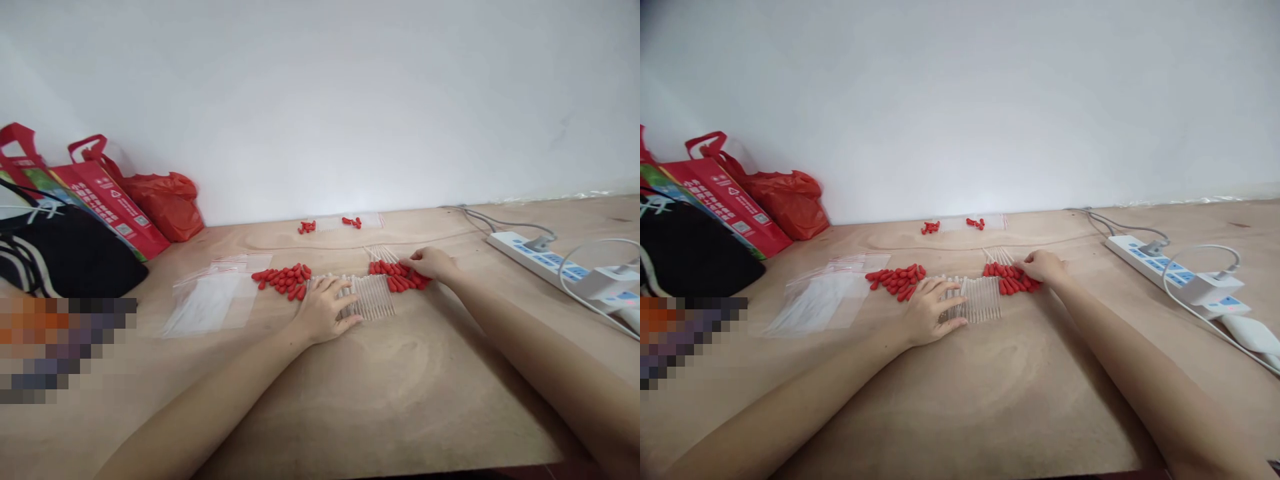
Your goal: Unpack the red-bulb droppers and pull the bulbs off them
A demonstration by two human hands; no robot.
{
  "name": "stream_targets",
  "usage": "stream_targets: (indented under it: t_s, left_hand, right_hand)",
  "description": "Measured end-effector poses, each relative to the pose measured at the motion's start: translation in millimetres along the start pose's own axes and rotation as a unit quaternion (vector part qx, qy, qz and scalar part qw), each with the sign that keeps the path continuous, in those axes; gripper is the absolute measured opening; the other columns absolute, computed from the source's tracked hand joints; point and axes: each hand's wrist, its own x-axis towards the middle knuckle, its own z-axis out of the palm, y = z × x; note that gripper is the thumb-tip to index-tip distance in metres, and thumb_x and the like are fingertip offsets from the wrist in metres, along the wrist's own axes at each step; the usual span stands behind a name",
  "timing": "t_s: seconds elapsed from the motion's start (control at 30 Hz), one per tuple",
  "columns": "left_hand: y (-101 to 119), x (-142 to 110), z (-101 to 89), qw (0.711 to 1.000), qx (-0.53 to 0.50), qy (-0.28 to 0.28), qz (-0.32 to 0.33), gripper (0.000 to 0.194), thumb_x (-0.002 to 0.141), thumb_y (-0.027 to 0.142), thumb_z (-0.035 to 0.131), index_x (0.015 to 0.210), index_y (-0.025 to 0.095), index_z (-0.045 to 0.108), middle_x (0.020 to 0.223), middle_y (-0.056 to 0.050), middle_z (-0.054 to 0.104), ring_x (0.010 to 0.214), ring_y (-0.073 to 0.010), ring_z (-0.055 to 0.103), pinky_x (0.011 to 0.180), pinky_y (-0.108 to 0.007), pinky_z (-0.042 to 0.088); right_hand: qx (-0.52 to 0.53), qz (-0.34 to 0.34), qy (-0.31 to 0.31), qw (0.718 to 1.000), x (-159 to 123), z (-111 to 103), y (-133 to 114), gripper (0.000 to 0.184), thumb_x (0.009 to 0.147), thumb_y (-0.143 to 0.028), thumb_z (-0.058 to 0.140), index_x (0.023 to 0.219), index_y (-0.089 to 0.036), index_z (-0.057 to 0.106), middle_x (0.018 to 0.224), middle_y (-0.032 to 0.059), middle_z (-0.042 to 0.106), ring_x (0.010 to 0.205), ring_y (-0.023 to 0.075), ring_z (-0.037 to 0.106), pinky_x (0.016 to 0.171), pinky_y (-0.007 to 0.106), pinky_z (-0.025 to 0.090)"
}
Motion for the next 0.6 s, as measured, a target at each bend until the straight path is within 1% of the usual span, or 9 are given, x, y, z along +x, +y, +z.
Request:
stream_targets:
  t_s: [0.07,0.17,0.23,0.3,0.37,0.4,0.5,0.53,0.6]
  left_hand:
    - [0.2,-0.7,0.1,1.000,0.001,0.006,-0.003,0.034,0.076,0.050,0.051,0.094,0.024,0.063,0.107,-0.006,0.058,0.099,-0.0239,0.048,0.082,-0.040,0.034]
    - [1.7,-3.5,-2.3,1.000,0.004,0.029,-0.010,0.042,0.074,0.053,0.053,0.101,0.022,0.060,0.105,-0.007,0.059,0.099,-0.0239,0.048,0.084,-0.039,0.034]
    - [0.9,-6.9,-5.3,0.999,0.007,0.044,-0.028,0.046,0.073,0.052,0.054,0.105,0.019,0.058,0.104,-0.008,0.059,0.099,-0.0236,0.048,0.086,-0.039,0.034]
    - [-2.9,-11.5,-9.1,0.997,0.010,0.055,-0.058,0.045,0.075,0.049,0.054,0.107,0.017,0.055,0.104,-0.009,0.058,0.099,-0.0232,0.048,0.087,-0.039,0.034]
    - [-9.3,-17.0,-13.5,0.994,0.010,0.066,-0.090,0.042,0.077,0.044,0.053,0.108,0.017,0.053,0.104,-0.009,0.058,0.099,-0.0227,0.048,0.088,-0.039,0.035]
    - [-12.9,-19.9,-15.8,0.991,0.009,0.074,-0.107,0.040,0.077,0.042,0.052,0.109,0.016,0.053,0.104,-0.009,0.058,0.099,-0.0225,0.048,0.088,-0.038,0.035]
    - [-22.2,-27.4,-22.0,0.985,0.008,0.105,-0.138,0.039,0.078,0.037,0.052,0.112,0.016,0.050,0.104,-0.009,0.057,0.100,-0.0222,0.048,0.089,-0.038,0.036]
    - [-24.0,-29.2,-23.5,0.984,0.011,0.114,-0.139,0.040,0.078,0.036,0.052,0.113,0.015,0.049,0.105,-0.009,0.056,0.101,-0.0223,0.048,0.089,-0.038,0.036]
    - [-25.1,-31.2,-25.3,0.985,0.023,0.120,-0.124,0.042,0.078,0.035,0.053,0.114,0.015,0.048,0.107,-0.010,0.055,0.102,-0.0227,0.047,0.090,-0.038,0.036]
  right_hand:
    - [-0.009,0.006,-0.022,1.000,3.6,2.0,-3.2,0.033,0.064,-0.051,0.054,0.065,-0.021,0.066,0.067,0.0065,0.065,0.069,0.0221,0.058,0.063,0.032,0.038]
    - [-0.016,0.025,-0.038,0.999,4.6,0.7,-6.2,0.029,0.064,-0.048,0.055,0.061,-0.021,0.065,0.064,0.0062,0.064,0.068,0.0224,0.058,0.063,0.033,0.037]
    - [-0.011,0.037,-0.023,0.999,1.8,-3.3,-7.8,0.028,0.067,-0.046,0.053,0.061,-0.021,0.065,0.062,0.0057,0.063,0.068,0.0229,0.058,0.064,0.034,0.036]
    - [0.014,0.023,0.026,0.999,-5.3,-7.3,-10.2,0.030,0.070,-0.046,0.050,0.063,-0.021,0.064,0.062,0.0052,0.063,0.067,0.0222,0.057,0.063,0.033,0.034]
    - [0.063,-0.034,0.108,0.992,-18.2,-7.8,-14.6,0.030,0.073,-0.045,0.047,0.066,-0.020,0.062,0.066,0.0048,0.064,0.067,0.0198,0.056,0.062,0.030,0.034]
    - [0.092,-0.079,0.158,0.980,-26.9,-5.9,-17.7,0.029,0.075,-0.045,0.047,0.069,-0.019,0.061,0.070,0.0044,0.065,0.067,0.0183,0.056,0.063,0.030,0.033]
    - [0.109,-0.243,0.269,0.926,-58.9,8.6,-30.3,0.026,0.077,-0.043,0.049,0.068,-0.020,0.059,0.069,0.0021,0.064,0.068,0.0161,0.053,0.074,0.033,0.029]
    - [0.102,-0.292,0.292,0.905,-69.6,15.0,-35.0,0.025,0.078,-0.041,0.049,0.068,-0.020,0.059,0.066,0.0015,0.063,0.068,0.0157,0.052,0.075,0.034,0.028]
    - [0.085,-0.382,0.299,0.870,-87.4,27.2,-43.8,0.022,0.080,-0.036,0.049,0.069,-0.020,0.059,0.065,0.0001,0.062,0.068,0.0141,0.051,0.075,0.033,0.026]
